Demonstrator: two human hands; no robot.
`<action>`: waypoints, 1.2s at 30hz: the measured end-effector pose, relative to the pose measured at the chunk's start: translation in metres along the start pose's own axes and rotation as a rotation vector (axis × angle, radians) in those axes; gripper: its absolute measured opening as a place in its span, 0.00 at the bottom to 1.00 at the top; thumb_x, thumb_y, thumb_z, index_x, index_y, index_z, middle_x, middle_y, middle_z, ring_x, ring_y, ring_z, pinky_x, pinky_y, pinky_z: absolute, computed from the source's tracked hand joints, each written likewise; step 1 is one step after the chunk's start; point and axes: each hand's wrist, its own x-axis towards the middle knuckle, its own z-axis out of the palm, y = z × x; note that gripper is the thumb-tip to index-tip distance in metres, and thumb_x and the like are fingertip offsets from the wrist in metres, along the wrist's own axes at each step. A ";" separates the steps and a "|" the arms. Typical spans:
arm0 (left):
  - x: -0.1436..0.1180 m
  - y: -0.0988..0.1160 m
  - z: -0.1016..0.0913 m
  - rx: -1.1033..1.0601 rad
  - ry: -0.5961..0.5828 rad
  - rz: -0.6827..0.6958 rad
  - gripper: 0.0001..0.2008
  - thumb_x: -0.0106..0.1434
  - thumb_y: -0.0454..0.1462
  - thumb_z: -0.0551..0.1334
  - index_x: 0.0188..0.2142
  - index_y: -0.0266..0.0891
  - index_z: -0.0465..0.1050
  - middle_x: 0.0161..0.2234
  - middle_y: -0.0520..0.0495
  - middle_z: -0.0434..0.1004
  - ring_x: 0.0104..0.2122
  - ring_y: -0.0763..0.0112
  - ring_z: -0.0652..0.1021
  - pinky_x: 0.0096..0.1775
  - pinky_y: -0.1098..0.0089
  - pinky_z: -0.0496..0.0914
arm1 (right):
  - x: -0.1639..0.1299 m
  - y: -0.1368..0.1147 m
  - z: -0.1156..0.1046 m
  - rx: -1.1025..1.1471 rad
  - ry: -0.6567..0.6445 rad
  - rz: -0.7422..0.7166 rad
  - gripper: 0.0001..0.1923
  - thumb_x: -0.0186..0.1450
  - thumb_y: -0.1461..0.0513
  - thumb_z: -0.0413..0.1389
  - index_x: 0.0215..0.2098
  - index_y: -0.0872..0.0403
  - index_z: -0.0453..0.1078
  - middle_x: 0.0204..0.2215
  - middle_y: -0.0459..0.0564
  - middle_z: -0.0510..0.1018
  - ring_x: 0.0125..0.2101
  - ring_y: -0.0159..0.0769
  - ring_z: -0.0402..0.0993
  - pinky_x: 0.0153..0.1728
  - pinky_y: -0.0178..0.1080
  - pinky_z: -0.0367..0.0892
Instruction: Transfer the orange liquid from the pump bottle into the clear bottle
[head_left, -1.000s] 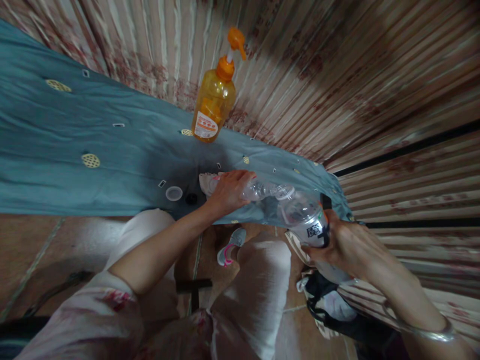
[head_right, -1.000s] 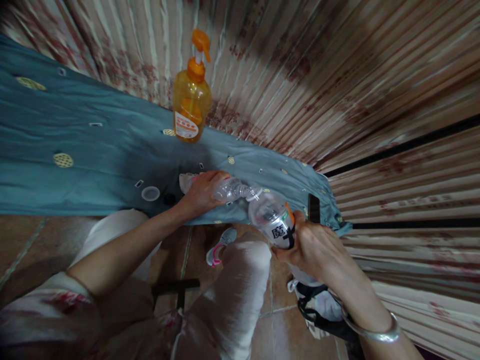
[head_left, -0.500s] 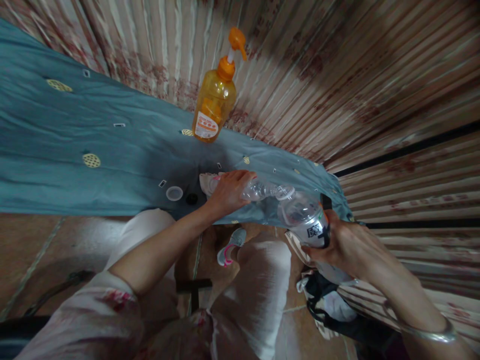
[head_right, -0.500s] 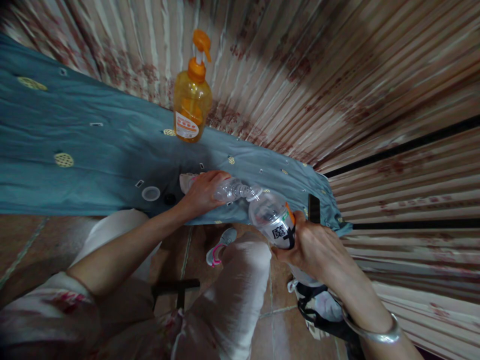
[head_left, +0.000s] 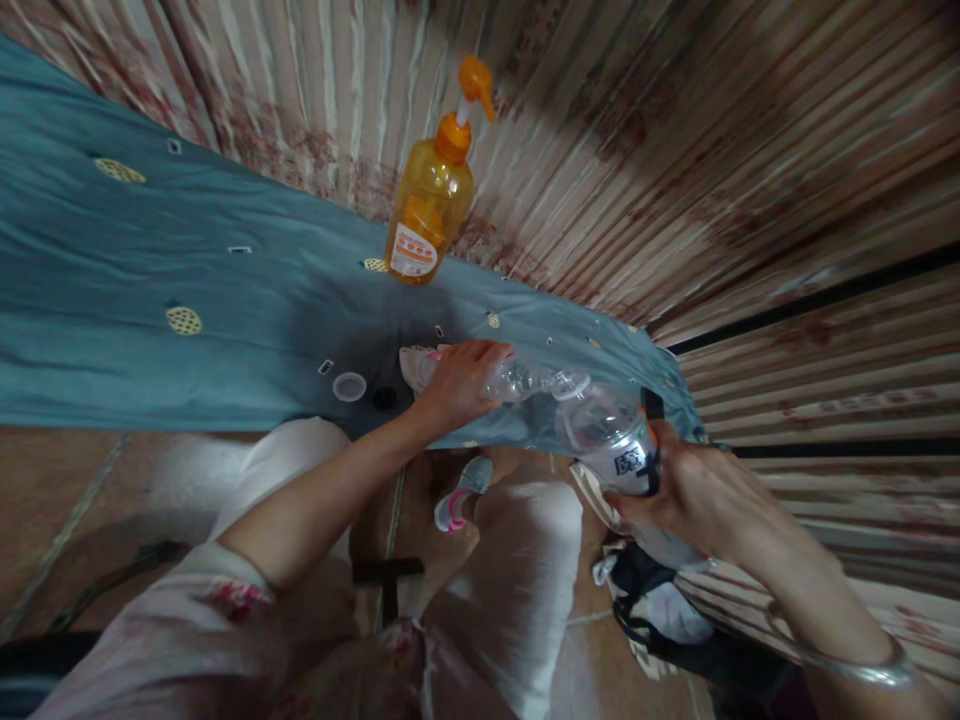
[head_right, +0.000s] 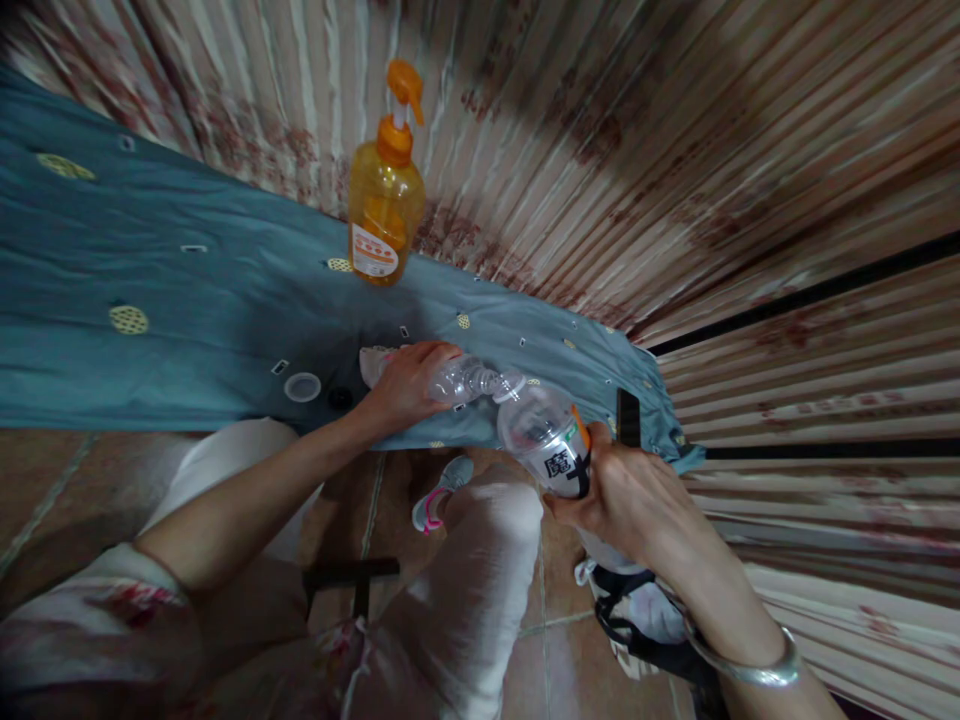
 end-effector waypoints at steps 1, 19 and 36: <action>0.000 0.000 0.000 0.000 0.003 0.002 0.27 0.56 0.36 0.70 0.55 0.41 0.69 0.53 0.40 0.78 0.54 0.52 0.78 0.53 0.54 0.71 | 0.000 0.000 0.000 -0.002 0.001 -0.002 0.25 0.56 0.49 0.59 0.44 0.56 0.66 0.21 0.54 0.79 0.25 0.53 0.80 0.22 0.38 0.58; 0.000 0.001 -0.002 -0.004 -0.020 -0.006 0.29 0.54 0.34 0.71 0.56 0.39 0.69 0.53 0.38 0.78 0.54 0.51 0.77 0.54 0.53 0.71 | 0.001 -0.003 -0.006 0.010 -0.070 0.026 0.27 0.57 0.48 0.59 0.47 0.57 0.63 0.21 0.54 0.79 0.27 0.54 0.81 0.23 0.39 0.60; 0.001 0.003 -0.002 0.001 -0.020 -0.020 0.29 0.53 0.32 0.70 0.55 0.37 0.70 0.53 0.38 0.78 0.54 0.50 0.77 0.54 0.53 0.71 | 0.001 -0.002 -0.003 0.027 -0.077 0.028 0.27 0.57 0.46 0.59 0.45 0.56 0.63 0.22 0.53 0.80 0.27 0.52 0.81 0.24 0.38 0.60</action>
